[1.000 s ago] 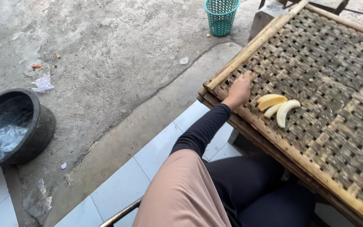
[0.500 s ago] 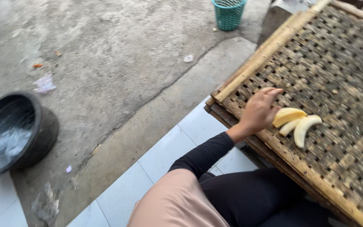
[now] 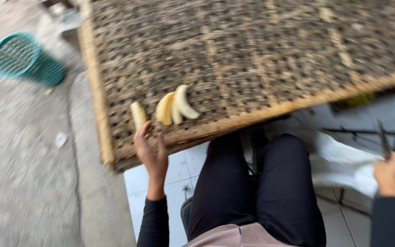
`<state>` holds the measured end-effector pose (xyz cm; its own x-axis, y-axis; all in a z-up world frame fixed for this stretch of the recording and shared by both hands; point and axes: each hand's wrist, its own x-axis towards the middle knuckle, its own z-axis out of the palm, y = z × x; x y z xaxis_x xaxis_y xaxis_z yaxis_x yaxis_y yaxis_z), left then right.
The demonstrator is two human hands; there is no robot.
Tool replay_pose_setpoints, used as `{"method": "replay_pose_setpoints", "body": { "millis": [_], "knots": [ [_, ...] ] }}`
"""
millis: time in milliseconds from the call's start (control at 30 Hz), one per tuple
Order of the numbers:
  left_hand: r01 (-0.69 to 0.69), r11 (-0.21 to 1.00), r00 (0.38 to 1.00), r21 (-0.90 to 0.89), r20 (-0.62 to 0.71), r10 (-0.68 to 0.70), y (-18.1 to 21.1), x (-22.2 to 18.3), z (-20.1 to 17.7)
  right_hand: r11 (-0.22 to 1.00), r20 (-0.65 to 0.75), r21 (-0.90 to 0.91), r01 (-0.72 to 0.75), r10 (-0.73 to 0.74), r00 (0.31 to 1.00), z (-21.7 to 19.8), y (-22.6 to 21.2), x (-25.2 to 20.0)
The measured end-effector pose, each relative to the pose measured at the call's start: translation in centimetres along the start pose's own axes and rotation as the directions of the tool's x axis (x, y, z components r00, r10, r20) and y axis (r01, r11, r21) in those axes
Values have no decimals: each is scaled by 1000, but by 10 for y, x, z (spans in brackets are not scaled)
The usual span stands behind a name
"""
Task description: The person peels bananas and then slices them into thin sections using a knife, placing the slices onto a woven mat.
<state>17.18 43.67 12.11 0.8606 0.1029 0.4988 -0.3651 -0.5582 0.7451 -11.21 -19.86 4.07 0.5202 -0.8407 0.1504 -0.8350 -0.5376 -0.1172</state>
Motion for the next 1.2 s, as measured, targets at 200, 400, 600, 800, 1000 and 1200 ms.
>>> {"method": "replay_pose_setpoints", "body": {
  "millis": [200, 400, 600, 800, 1000, 1200],
  "knots": [
    [-60, 984, 990, -167, 120, 80, 47, -4, 29, 956, 261, 287, -65, -13, 965, 41, 37, -33],
    [-130, 946, 944, -296, 254, 210, 95, -20, 75, 770, 901, 310, -558, -50, 431, 23, 78, -99],
    [-39, 857, 877, -514, 394, 276, 152, -39, 133, 700, 746, 339, -628, 207, 633, -33, 117, -131],
    [287, 753, 590, -593, 728, 349, 206, -88, 244, 877, 242, 393, -276, 190, 951, -104, 111, -148],
    [112, 923, 376, -369, 875, 304, 210, -179, 396, 894, 91, 281, -349, 337, 937, -63, 64, -91],
    [-13, 1000, 214, 13, 977, -10, 169, -233, 532, 655, 208, 295, -695, 666, 716, 44, 106, -67]
  ]
}}
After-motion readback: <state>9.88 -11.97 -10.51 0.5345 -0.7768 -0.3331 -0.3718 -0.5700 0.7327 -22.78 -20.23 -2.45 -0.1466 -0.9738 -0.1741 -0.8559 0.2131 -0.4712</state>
